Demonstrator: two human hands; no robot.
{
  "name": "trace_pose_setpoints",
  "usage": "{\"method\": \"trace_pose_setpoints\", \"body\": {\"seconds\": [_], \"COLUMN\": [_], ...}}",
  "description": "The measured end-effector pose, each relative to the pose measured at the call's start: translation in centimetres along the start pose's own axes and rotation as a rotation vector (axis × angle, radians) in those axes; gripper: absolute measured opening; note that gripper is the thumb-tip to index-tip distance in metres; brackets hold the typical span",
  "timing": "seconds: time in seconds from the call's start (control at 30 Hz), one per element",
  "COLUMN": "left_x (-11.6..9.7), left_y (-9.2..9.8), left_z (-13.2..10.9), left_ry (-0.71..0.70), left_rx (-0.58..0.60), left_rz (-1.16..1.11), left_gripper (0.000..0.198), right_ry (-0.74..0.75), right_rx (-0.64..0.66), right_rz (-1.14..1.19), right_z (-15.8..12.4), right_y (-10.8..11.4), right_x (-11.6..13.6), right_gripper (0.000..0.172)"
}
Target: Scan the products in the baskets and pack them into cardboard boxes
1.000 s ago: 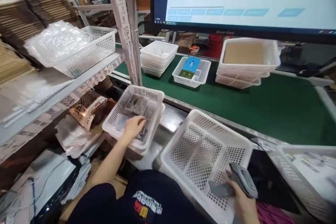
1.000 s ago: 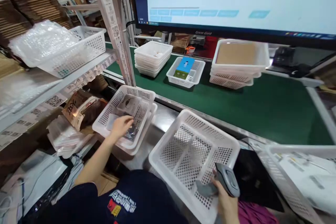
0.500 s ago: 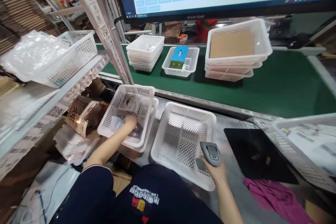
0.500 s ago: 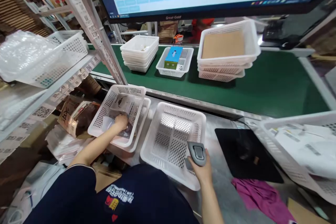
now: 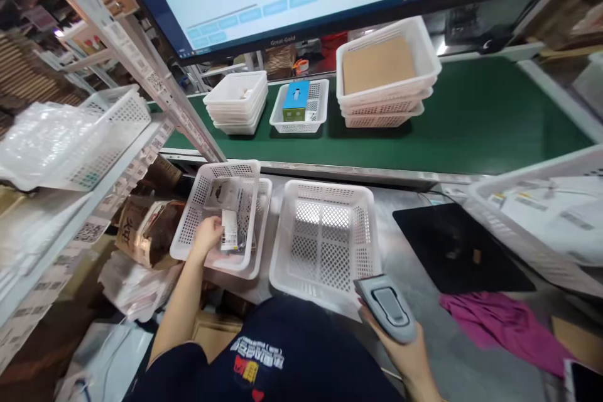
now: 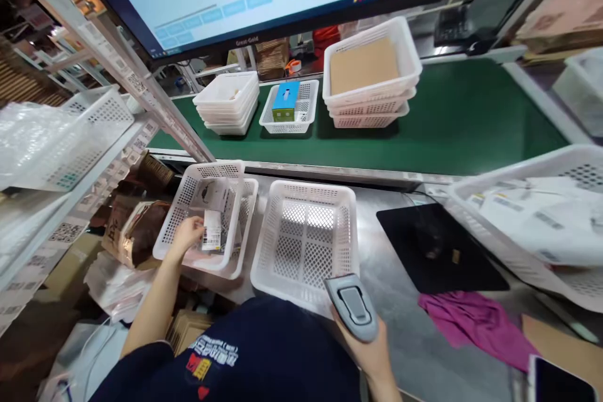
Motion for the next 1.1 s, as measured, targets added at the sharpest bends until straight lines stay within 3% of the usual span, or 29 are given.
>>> {"method": "trace_pose_setpoints", "body": {"seconds": [0.1, 0.2, 0.27, 0.33, 0.4, 0.5, 0.6, 0.67, 0.73, 0.8, 0.87, 0.93, 1.0, 1.1], "left_x": [1.4, 1.4, 0.6, -1.4, -4.4, -10.0, -14.4, -16.2, -17.1, -17.7, -18.5, -19.3, -19.9, -20.3], "left_y": [0.1, 0.0, 0.2, 0.3, 0.1, -0.8, -2.0, -2.8, -3.2, -3.3, -3.1, -2.9, -3.0, -3.7], "left_z": [-1.5, -2.7, -3.7, -4.9, -6.3, -8.5, -10.2, -10.6, -10.8, -11.0, -11.7, -12.4, -12.9, -12.8], "left_ry": [0.004, 0.002, -0.044, -0.126, -0.217, -0.380, -0.529, -0.589, -0.651, -0.751, -0.885, -1.047, -1.210, -1.374], "left_rx": [-0.074, -0.223, -0.329, -0.354, -0.265, -0.003, 0.218, 0.226, 0.077, -0.201, -0.533, -0.849, -1.068, -1.129], "left_rz": [-0.106, -0.298, -0.583, -0.879, -1.053, -1.170, -1.180, -1.114, -0.928, -0.660, -0.410, -0.276, -0.244, -0.259], "left_gripper": [0.020, 0.019, 0.023, 0.032, 0.041, 0.046, 0.043, 0.035, 0.024, 0.017, 0.019, 0.018, 0.019, 0.025], "right_ry": [-0.026, -0.019, -0.032, -0.056, -0.066, -0.007, -0.005, -0.001, 0.129, 0.328, 0.419, 0.332, 0.155, -0.097], "right_rx": [0.123, 0.220, 0.275, 0.306, 0.357, 0.475, 0.457, 0.412, 0.393, 0.386, 0.377, 0.376, 0.387, 0.316], "right_rz": [0.102, 0.172, 0.199, 0.231, 0.313, 0.455, 0.507, 0.515, 0.436, 0.269, 0.139, 0.166, 0.327, 0.593], "right_z": [1.5, 2.3, 2.2, 1.7, 1.1, 1.1, 2.4, 3.4, 4.1, 4.2, 3.9, 3.6, 3.1, 2.4], "right_y": [-2.1, -4.8, -6.6, -8.0, -9.1, -9.8, -8.7, -7.0, -5.0, -3.3, -2.5, -2.7, -3.5, -4.6], "right_x": [1.3, 3.2, 4.3, 5.4, 6.7, 9.3, 11.6, 12.8, 14.2, 15.7, 16.8, 17.2, 16.8, 15.2], "right_gripper": [0.055, 0.061, 0.064, 0.067, 0.071, 0.075, 0.073, 0.073, 0.075, 0.068, 0.058, 0.055, 0.062, 0.063]}}
Point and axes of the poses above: each hand's wrist, its own z-axis towards the middle knuckle, its own y-axis out of the back of the hand, x = y × z, the point moved 3 cm from there along z, towards the middle knuckle, and after that the axes turned 7 degrees about z, right-handed, at the moved point
